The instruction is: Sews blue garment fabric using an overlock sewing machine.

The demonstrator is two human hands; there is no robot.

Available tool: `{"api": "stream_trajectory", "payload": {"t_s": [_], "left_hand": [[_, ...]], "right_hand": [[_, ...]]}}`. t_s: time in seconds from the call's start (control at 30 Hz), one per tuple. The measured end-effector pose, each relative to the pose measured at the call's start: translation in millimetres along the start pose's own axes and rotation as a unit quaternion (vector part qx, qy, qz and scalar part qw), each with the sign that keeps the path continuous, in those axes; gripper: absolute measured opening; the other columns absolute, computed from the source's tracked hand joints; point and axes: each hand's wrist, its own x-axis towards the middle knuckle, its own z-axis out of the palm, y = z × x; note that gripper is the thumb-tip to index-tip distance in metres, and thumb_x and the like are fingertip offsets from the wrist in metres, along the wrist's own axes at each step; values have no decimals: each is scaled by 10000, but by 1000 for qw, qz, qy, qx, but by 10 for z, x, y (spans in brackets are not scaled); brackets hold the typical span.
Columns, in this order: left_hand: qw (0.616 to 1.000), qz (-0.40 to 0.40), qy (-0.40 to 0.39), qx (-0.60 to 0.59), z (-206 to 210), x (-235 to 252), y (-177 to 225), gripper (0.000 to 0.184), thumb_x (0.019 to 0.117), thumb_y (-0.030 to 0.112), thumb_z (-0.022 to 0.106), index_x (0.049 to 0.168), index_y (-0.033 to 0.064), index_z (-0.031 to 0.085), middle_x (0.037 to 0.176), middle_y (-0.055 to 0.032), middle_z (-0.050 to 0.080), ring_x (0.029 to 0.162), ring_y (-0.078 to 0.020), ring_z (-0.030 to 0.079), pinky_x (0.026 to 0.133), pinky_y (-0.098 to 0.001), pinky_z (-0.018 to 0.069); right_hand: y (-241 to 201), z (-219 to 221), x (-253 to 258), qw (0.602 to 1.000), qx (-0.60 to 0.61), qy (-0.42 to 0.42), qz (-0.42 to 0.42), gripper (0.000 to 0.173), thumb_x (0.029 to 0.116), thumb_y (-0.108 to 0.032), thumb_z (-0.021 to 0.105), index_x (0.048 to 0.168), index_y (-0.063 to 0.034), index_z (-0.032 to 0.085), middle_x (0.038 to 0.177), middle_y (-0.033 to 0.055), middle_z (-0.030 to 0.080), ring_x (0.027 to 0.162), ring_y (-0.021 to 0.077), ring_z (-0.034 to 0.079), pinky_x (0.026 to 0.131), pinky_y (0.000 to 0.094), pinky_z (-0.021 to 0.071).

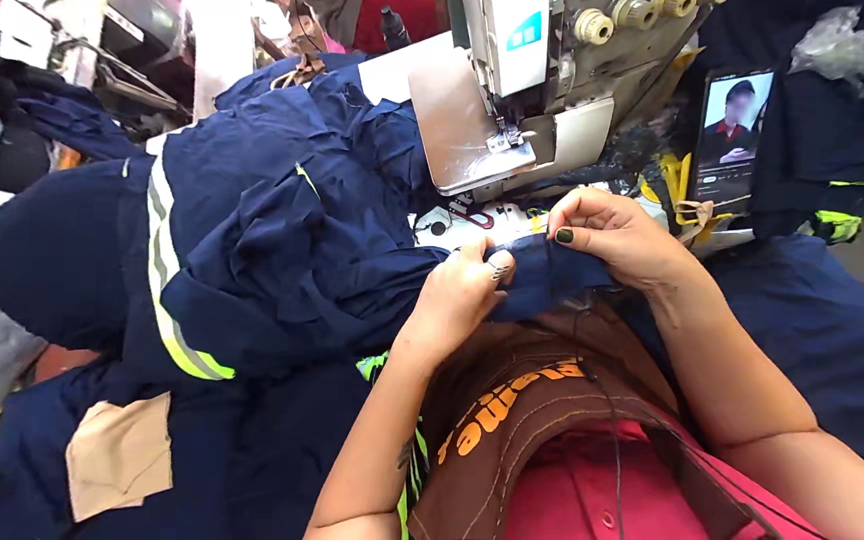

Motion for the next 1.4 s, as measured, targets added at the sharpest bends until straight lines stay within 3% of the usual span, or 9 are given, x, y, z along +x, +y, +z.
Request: {"api": "stream_trajectory", "payload": {"t_s": [0.1, 0.27, 0.33, 0.53, 0.77, 1.0, 1.2, 1.33, 1.4], "left_hand": [[988, -8, 77, 136, 17, -94, -72, 26, 927, 87, 701, 944, 76, 716, 1123, -176, 688, 884, -345, 696, 674, -494, 580], [981, -28, 172, -88, -205, -187, -220, 106, 870, 173, 792, 851, 83, 739, 1027, -60, 718, 1067, -157, 643, 933, -358, 495], [960, -56, 201, -185, -192, -214, -231, 94, 873, 117, 768, 848, 91, 682, 967, -11, 691, 1013, -98, 651, 908, -284, 536], [920, -79, 247, -293, -87, -330, -235, 116, 882, 64, 748, 883, 137, 657, 952, 27, 692, 946, -85, 674, 832, -260, 576], [923, -59, 257, -281, -189, -500, -245, 155, 866, 23, 772, 925, 127, 672, 972, 29, 717, 940, -74, 693, 831, -244, 589], [989, -132, 6, -65, -457, -994, -224, 233, 903, 140, 758, 1108, 30, 740, 976, -67, 749, 917, -145, 708, 873, -342, 579], [975, -196, 96, 37, -1082, -1124, -309, 74, 894, 113, 758, 922, 46, 744, 996, -80, 678, 912, -149, 656, 824, -319, 567], [953, -286, 31, 91, -1247, -1034, -822, 178, 903, 148, 766, 959, -18, 733, 1255, -206, 668, 1130, -336, 662, 955, -533, 535], [932, -351, -34, 83, -1206, -1056, -1090, 241, 918, 179, 763, 994, -47, 727, 1186, -242, 676, 1149, -399, 639, 987, -603, 493]], "right_hand": [[100, -15, -3, 995, -91, -21, -30, 72, 972, -108, 648, 945, -63, 696, 946, -5, 676, 849, 45, 642, 753, 198, 563], [166, 5, -74, 951, -294, -91, -9, 388, 781, -463, 800, 1000, -171, 670, 957, -60, 626, 889, 38, 604, 731, 257, 526], [155, 64, -111, 925, -369, -93, 7, 491, 733, -522, 817, 1053, -184, 663, 994, -38, 624, 902, 93, 618, 707, 343, 544], [219, 185, -171, 932, -352, 0, -82, 192, 976, -283, 652, 947, -101, 704, 872, -18, 656, 824, 51, 626, 718, 242, 536], [263, 328, -162, 946, -305, 43, -96, 108, 916, -150, 704, 872, -57, 671, 793, -10, 647, 721, -10, 601, 646, 142, 509], [646, 438, -79, 944, -294, -148, 3, 230, 967, -242, 690, 1092, -55, 736, 788, 48, 689, 692, 111, 632, 676, 324, 558], [504, 913, 655, 939, -277, -168, -112, 124, 955, -140, 675, 980, -43, 747, 910, 50, 716, 825, 107, 676, 771, 300, 577], [719, 1149, 1332, 938, -280, -176, -102, 166, 962, -127, 673, 1068, -17, 738, 1139, 126, 713, 985, 185, 687, 853, 356, 572], [912, 1244, 1472, 947, -242, -208, -29, 166, 950, -107, 693, 1072, -2, 735, 1171, 124, 708, 1060, 182, 673, 938, 381, 546]]}}
